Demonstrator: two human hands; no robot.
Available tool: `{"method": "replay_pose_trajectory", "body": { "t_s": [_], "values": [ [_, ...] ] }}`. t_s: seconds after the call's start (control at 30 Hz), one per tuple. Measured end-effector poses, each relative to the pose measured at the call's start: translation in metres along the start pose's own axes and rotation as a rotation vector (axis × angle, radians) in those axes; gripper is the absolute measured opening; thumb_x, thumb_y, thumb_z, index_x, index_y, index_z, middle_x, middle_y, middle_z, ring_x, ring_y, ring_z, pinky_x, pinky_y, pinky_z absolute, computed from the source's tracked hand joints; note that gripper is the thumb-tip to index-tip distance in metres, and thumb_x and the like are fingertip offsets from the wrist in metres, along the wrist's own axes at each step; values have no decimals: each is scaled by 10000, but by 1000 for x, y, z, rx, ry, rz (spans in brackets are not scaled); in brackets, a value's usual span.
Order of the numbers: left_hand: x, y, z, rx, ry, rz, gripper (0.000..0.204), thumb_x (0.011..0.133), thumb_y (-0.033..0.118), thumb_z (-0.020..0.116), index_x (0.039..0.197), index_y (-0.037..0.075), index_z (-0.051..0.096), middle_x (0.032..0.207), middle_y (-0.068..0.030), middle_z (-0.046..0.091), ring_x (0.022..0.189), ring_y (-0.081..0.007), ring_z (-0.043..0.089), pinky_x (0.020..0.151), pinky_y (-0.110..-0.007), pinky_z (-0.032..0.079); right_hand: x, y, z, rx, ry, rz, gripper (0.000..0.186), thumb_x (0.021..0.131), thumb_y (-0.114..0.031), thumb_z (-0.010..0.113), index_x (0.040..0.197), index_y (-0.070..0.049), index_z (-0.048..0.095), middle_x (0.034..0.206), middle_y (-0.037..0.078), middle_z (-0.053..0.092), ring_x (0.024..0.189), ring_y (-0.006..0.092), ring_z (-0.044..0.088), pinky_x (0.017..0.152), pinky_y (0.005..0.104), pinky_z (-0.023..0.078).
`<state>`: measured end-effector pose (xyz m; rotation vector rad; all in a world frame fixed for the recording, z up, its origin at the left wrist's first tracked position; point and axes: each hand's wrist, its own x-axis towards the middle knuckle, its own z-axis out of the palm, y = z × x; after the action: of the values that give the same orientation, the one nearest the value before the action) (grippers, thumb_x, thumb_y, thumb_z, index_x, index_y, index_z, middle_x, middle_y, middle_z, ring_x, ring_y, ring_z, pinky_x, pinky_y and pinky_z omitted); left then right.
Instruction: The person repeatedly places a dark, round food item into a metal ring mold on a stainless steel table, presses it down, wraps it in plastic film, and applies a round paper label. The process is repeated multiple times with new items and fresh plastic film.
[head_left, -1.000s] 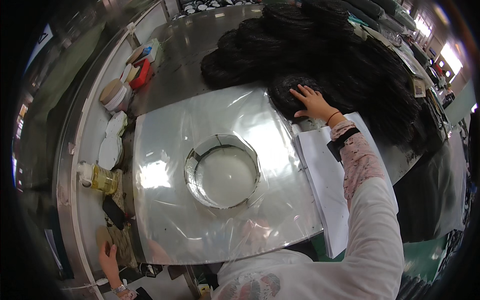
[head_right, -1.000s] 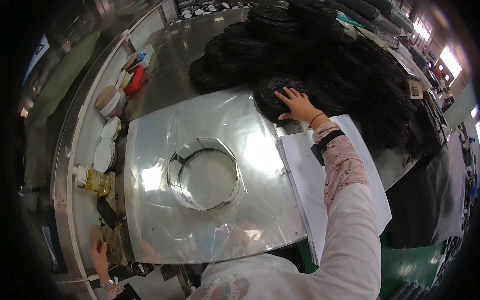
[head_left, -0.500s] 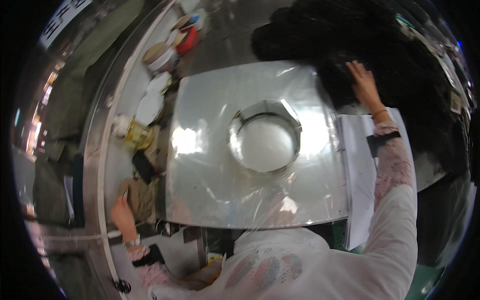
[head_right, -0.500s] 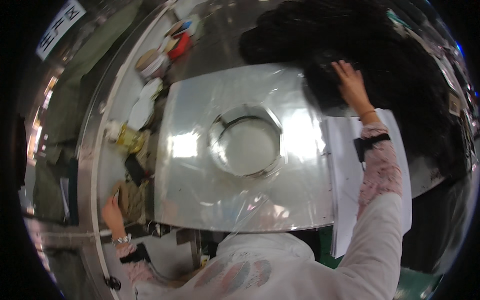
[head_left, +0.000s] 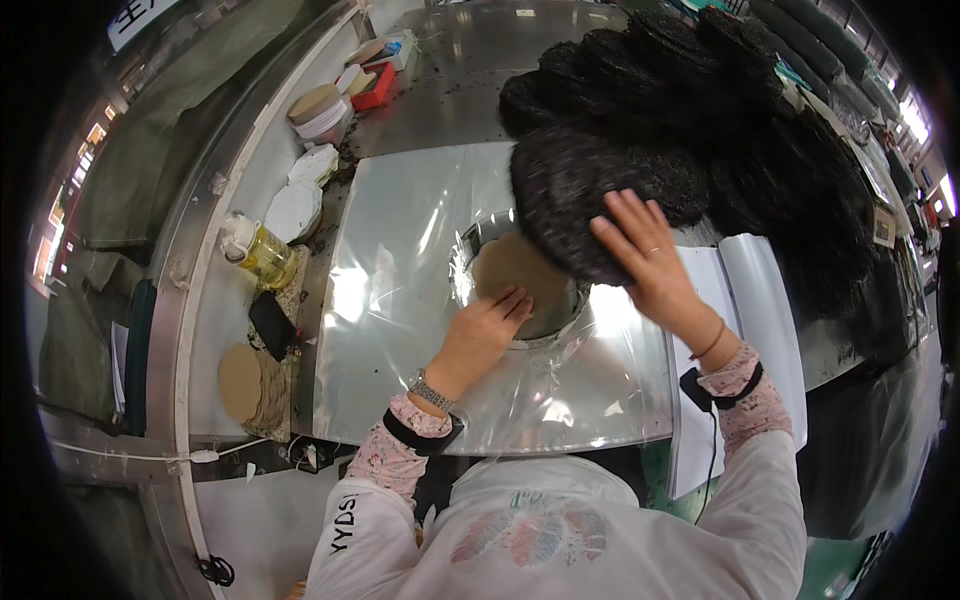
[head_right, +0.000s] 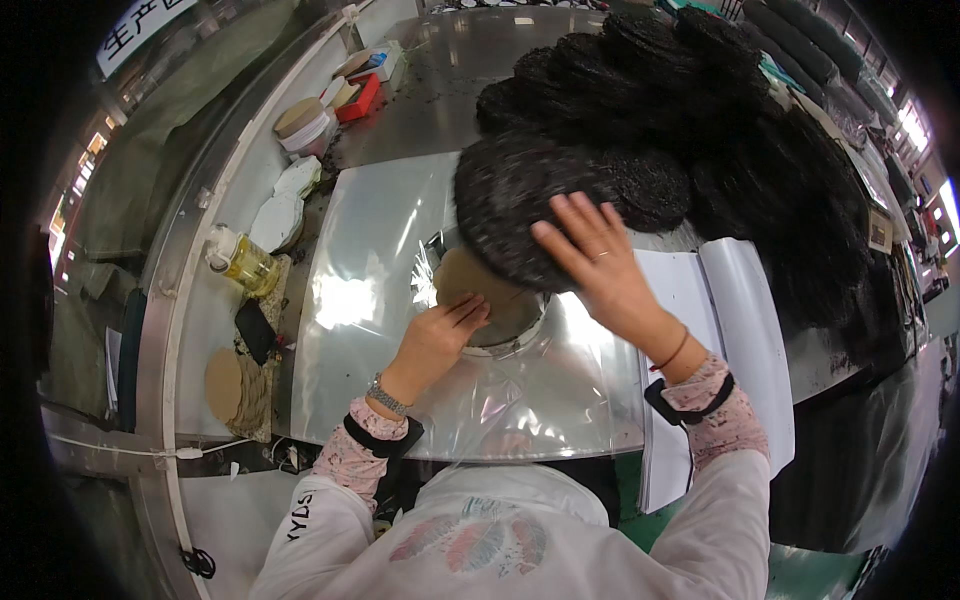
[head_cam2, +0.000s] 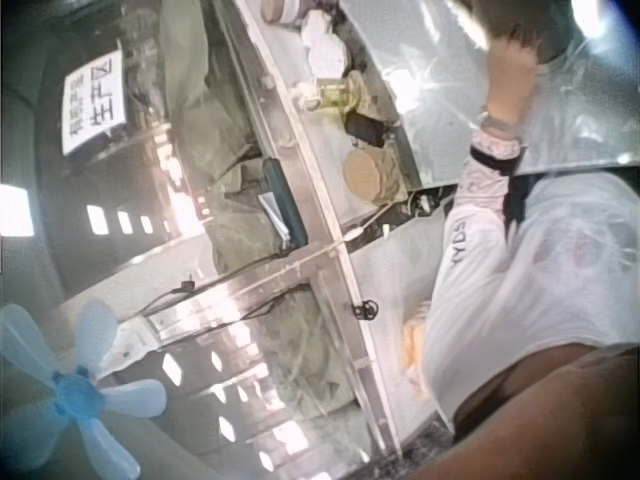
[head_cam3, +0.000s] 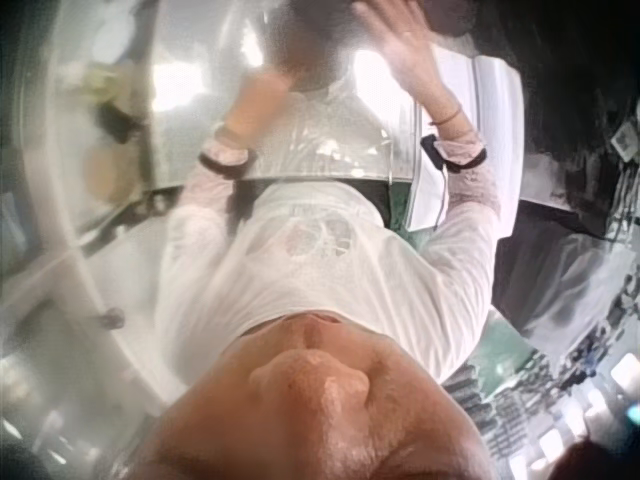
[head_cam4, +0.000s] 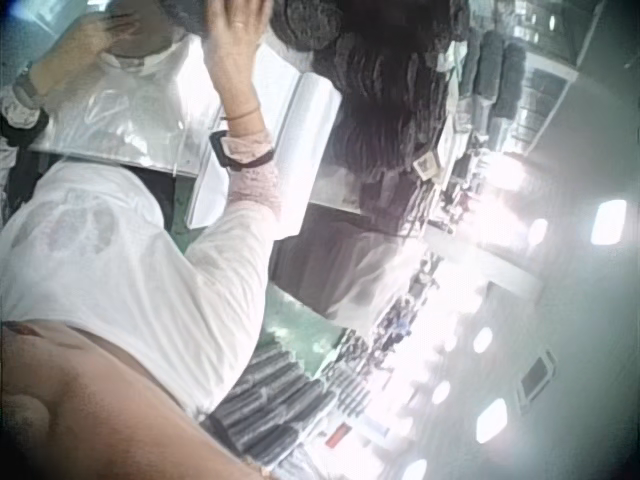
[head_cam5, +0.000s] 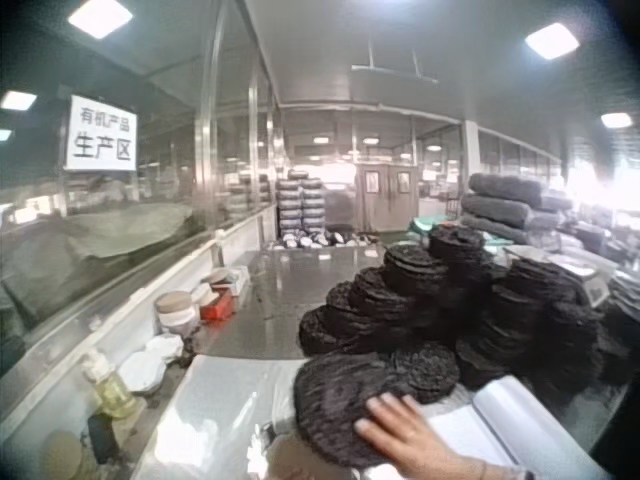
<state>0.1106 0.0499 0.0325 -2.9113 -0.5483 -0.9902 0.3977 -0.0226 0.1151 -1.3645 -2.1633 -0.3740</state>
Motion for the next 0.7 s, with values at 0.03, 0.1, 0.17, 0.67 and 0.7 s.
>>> {"method": "replay_pose_trajectory", "body": {
  "t_s": [0.03, 0.1, 0.17, 0.67, 0.7],
  "values": [
    [0, 3, -3, -25, -50, -53, 228, 884, 86, 730, 1102, 20, 735, 1142, -126, 754, 1039, -279, 731, 839, -360, 607, 3, -13, 6, 48, -26, -14, 813, 790, 89, 628, 1553, -159, 496, 1660, 170, 368, 1535, 393, 346, 1248, 583, 231],
    [-3, 18, -21, -68, -146, -164, 255, 866, 131, 778, 1085, 8, 735, 1119, -127, 759, 1004, -272, 733, 819, -353, 605, 3, -31, 27, 81, -118, -81, 780, 817, 93, 604, 1547, -160, 502, 1654, 177, 370, 1543, 404, 318, 1251, 594, 198],
    [-27, 18, -56, -216, -157, -447, 367, 855, 205, 811, 1149, 5, 717, 1139, -149, 741, 1035, -293, 710, 882, -377, 584, -4, -39, 48, 89, -293, -132, 868, 820, -63, 701, 1617, -188, 381, 1676, 199, 305, 1547, 456, 259, 1221, 655, 197],
    [75, -41, -20, 58, -883, -366, 1293, 633, 563, 944, 1435, -244, 330, 1329, -306, 464, 1213, -461, 504, 1081, -462, 453, 54, -4, 96, 108, -759, 57, 1239, 658, -484, 925, 1566, 97, 315, 1504, 299, 368, 1317, 444, 483, 1106, 459, 462],
    [70, -43, -16, 46, -834, -348, 1279, 633, 570, 940, 1420, -247, 348, 1329, -305, 465, 1219, -458, 502, 1075, -460, 456, 52, -5, 99, 83, -757, 47, 1243, 653, -490, 925, 1565, 95, 317, 1500, 291, 370, 1296, 435, 495, 1073, 469, 491]
  ]
}}
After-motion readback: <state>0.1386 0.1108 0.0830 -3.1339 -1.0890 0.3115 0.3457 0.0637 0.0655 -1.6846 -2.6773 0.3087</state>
